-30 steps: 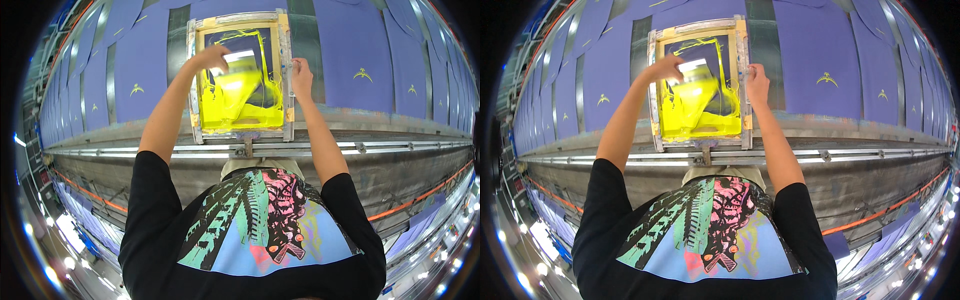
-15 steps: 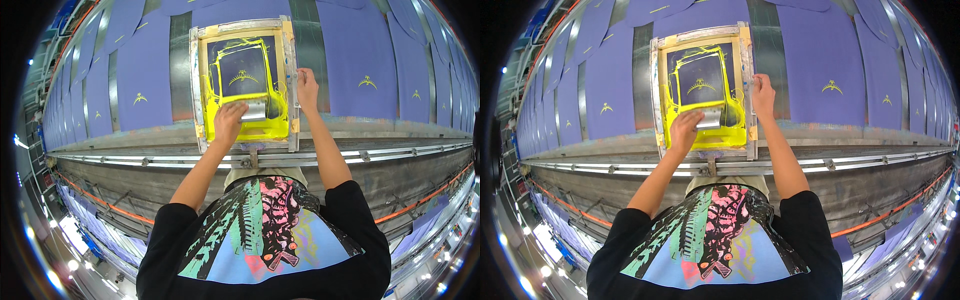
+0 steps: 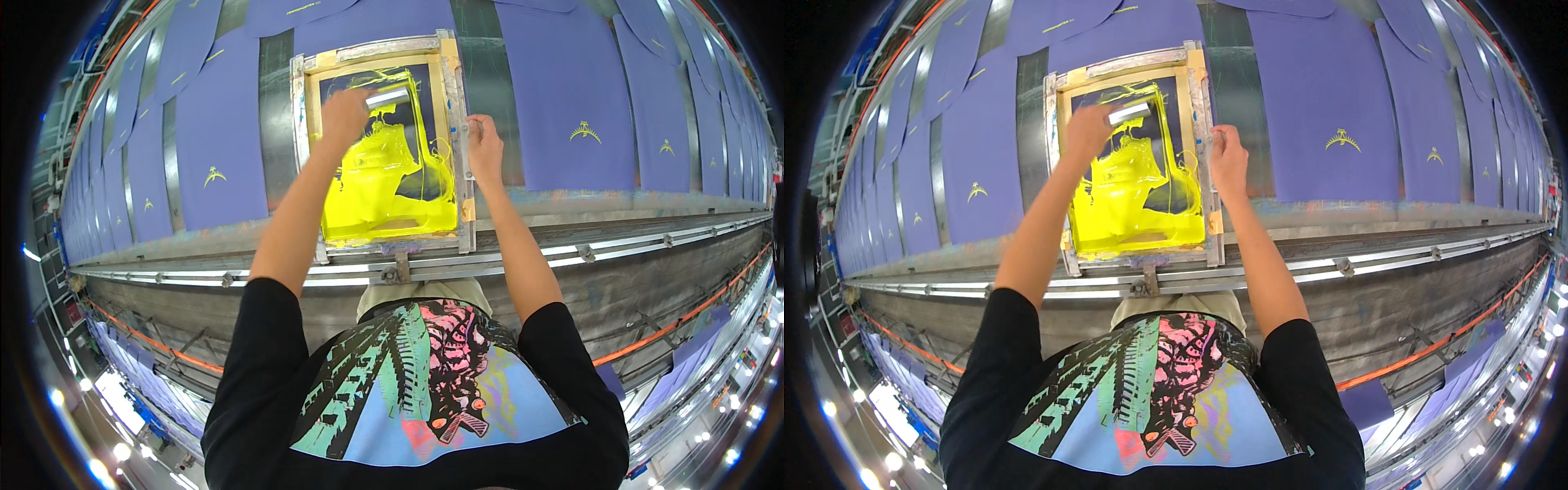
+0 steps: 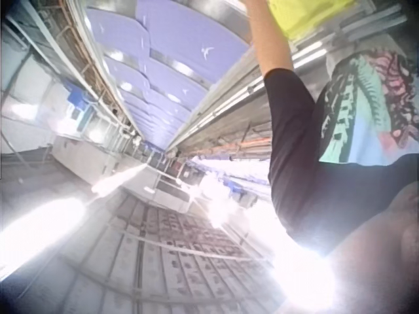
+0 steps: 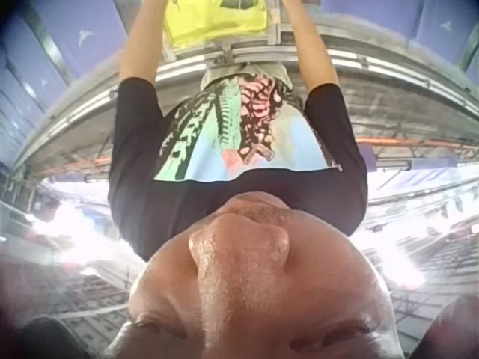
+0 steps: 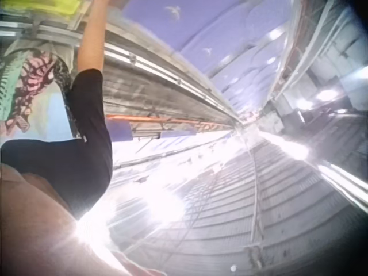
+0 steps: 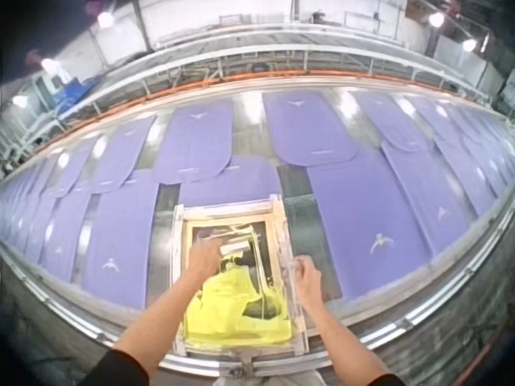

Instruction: The person pours liquid into a screen printing frame, then uses a squeegee to pull yellow ink across the screen and print a design onto a series of purple t-shirts laid out on a long table.

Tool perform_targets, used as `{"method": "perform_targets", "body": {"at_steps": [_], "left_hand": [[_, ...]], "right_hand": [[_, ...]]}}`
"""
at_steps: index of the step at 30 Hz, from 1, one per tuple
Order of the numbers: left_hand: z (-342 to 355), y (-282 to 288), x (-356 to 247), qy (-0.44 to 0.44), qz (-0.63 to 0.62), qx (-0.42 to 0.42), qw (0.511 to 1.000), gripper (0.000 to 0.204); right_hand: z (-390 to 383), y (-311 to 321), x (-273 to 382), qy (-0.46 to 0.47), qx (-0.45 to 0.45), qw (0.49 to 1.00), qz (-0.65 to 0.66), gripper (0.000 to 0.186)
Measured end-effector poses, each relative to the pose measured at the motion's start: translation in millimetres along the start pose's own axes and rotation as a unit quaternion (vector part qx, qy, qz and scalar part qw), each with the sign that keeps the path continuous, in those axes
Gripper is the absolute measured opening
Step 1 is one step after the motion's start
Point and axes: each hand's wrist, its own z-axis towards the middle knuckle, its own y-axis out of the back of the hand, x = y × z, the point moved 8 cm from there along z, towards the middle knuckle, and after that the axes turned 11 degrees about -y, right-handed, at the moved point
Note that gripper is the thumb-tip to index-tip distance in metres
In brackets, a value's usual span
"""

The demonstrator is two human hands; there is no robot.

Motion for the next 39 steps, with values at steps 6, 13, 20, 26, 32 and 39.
{"method": "perform_targets", "body": {"at_steps": [6,13,20,26,32,39], "left_hand": [[-125.1,5.6,-66.7,-0.094,-0.081,-0.111,0.986,0.035],[-99.7,-2.3,-27.9,0.029,-0.088,0.026,0.995,0.046],[45.1,9.3,31.2,0.011,-0.025,0.041,0.999,0.034],[-48.5,-9.7,-25.8,-0.035,-0.004,0.006,0.999,0.031],[-158.0,4.2,-91.2,-0.08,-0.112,-0.093,0.986,0.037],[-228.4,35.9,-75.4,-0.012,-0.156,-0.044,0.987,0.044]], "right_hand": [[1.6,1.4,3.2,0.023,-0.006,1.0,0.012,0.015],[2.2,1.1,7.3,0.032,-0.012,0.999,0.019,0.014],[1.2,-0.2,-0.3,0.013,0.001,1.0,0.018,0.015],[1.5,1.8,3.2,0.065,-0.02,0.997,0.028,0.014],[12.2,-1.4,-10.9,0.046,-0.009,0.999,0.025,0.016],[-4.3,-14.8,43.5,0.073,-0.018,0.997,0.018,0.018]]}}
